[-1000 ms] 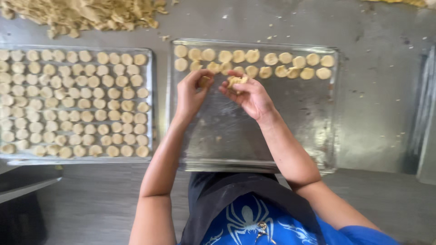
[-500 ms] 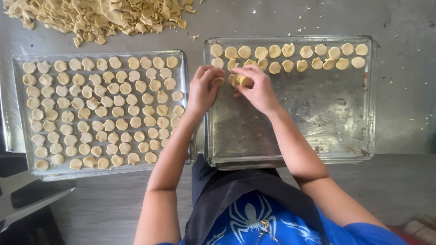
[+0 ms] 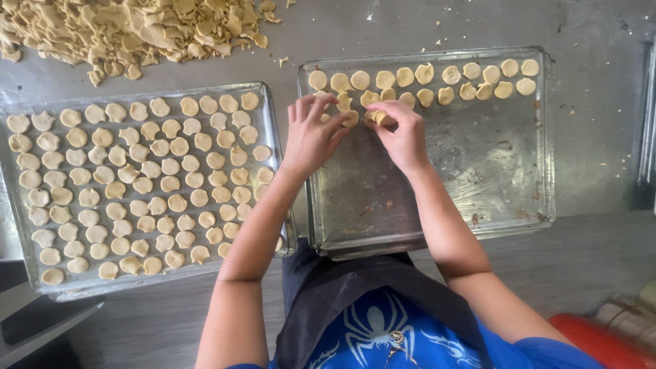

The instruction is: The person picks up small circular pieces of dough and stacks them into small cylindrical piles on a metal tray.

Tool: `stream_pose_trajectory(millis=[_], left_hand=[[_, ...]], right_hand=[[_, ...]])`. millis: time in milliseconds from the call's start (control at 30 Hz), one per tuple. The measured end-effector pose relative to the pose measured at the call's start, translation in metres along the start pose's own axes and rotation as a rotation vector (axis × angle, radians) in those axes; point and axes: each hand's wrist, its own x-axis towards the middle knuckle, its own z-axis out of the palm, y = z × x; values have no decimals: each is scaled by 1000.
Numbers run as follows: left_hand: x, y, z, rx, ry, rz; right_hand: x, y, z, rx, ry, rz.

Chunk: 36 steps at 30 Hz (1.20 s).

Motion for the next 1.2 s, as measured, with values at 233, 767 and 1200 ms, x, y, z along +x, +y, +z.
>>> stream_pose_trajectory(millis=[233, 767, 1200], left_hand=[[8, 8, 4, -38, -61, -27], [43, 47, 54, -44, -91, 111], [52, 75, 82, 10, -145, 76]], right_hand=[[-7, 15, -24, 61, 127, 35], [-19, 50, -80, -229, 132, -38], [-22, 66, -110, -56, 136, 98]])
